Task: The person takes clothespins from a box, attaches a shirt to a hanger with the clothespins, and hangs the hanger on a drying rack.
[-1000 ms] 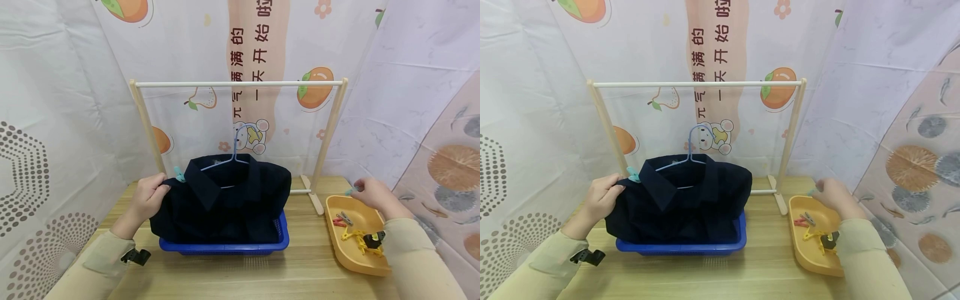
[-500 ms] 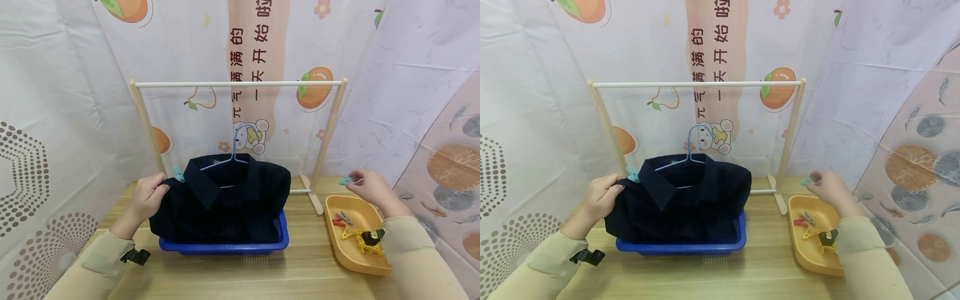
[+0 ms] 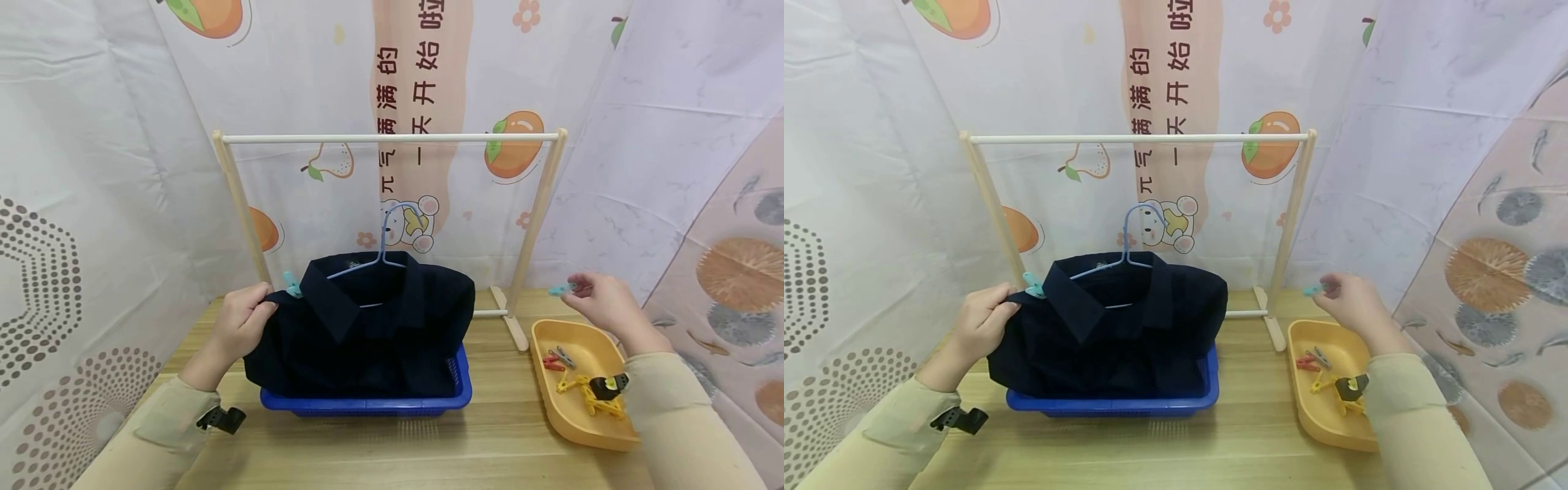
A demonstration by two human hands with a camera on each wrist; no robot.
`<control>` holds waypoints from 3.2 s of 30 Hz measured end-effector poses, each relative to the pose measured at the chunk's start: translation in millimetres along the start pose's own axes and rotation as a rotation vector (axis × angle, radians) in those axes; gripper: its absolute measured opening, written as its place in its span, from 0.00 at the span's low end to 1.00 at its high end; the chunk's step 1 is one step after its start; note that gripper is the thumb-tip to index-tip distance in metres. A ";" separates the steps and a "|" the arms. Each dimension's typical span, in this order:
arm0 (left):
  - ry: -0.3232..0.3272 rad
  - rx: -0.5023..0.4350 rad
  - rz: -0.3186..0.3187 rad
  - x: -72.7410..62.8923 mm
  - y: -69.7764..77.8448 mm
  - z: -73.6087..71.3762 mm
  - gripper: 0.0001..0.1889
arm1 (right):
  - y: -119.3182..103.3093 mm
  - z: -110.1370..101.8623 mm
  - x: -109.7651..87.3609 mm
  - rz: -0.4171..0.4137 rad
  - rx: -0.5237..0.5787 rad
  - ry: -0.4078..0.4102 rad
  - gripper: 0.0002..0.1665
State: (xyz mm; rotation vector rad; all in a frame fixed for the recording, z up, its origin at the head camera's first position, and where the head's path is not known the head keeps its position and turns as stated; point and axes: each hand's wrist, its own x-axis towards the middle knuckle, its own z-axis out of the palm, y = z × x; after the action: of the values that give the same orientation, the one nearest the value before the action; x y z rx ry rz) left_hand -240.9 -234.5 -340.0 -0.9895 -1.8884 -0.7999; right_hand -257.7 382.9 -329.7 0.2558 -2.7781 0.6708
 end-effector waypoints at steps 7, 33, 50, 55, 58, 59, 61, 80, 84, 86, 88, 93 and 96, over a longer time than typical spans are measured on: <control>-0.004 0.002 -0.010 0.2 0.7 -0.3 0.13 | -5.3 -1.0 -0.8 -0.022 0.006 0.038 0.26; -0.026 0.021 -0.036 -1.2 1.9 -2.2 0.13 | -10.2 -3.4 0.4 -0.117 0.000 0.145 0.23; 0.006 0.043 -0.023 -0.5 3.1 1.4 0.15 | -9.5 -2.3 1.6 -0.114 0.017 0.112 0.24; 0.007 0.045 -0.026 -1.2 3.1 1.0 0.14 | -10.4 -1.6 2.4 -0.116 0.038 0.093 0.25; 0.005 0.045 -0.027 -1.4 2.8 0.7 0.14 | -11.1 -1.0 3.0 -0.130 0.050 0.090 0.24; 0.003 0.043 -0.027 -1.3 2.9 0.6 0.14 | -11.5 -0.8 3.2 -0.135 0.052 0.090 0.24; -0.004 0.038 -0.030 -0.7 3.2 0.2 0.14 | -12.3 -0.4 3.5 -0.147 0.054 0.090 0.24; -0.032 0.027 -0.042 -1.0 3.8 -2.7 0.13 | -21.7 1.7 6.4 -0.171 0.064 0.074 0.24; -0.034 0.029 -0.040 -0.9 3.0 -2.6 0.13 | -23.5 3.2 7.3 -0.189 0.074 0.085 0.23; -0.030 0.029 -0.034 -0.9 2.9 -2.1 0.13 | -24.5 4.3 7.9 -0.202 0.076 0.095 0.23; -0.028 0.029 -0.034 -0.8 3.2 -2.0 0.13 | -25.5 5.3 8.7 -0.214 0.077 0.103 0.22; -0.037 0.026 -0.046 -0.7 4.4 -2.6 0.13 | -28.4 7.5 10.6 -0.235 0.094 0.104 0.22; -0.032 0.028 -0.046 -0.9 4.5 -2.2 0.13 | -30.3 8.5 11.6 -0.242 0.106 0.100 0.22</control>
State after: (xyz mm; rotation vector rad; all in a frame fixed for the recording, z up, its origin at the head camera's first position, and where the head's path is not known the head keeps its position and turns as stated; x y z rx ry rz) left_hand -235.9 -234.4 -339.1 -0.9494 -1.9511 -0.7862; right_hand -263.6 351.0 -320.8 0.5546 -2.5644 0.7472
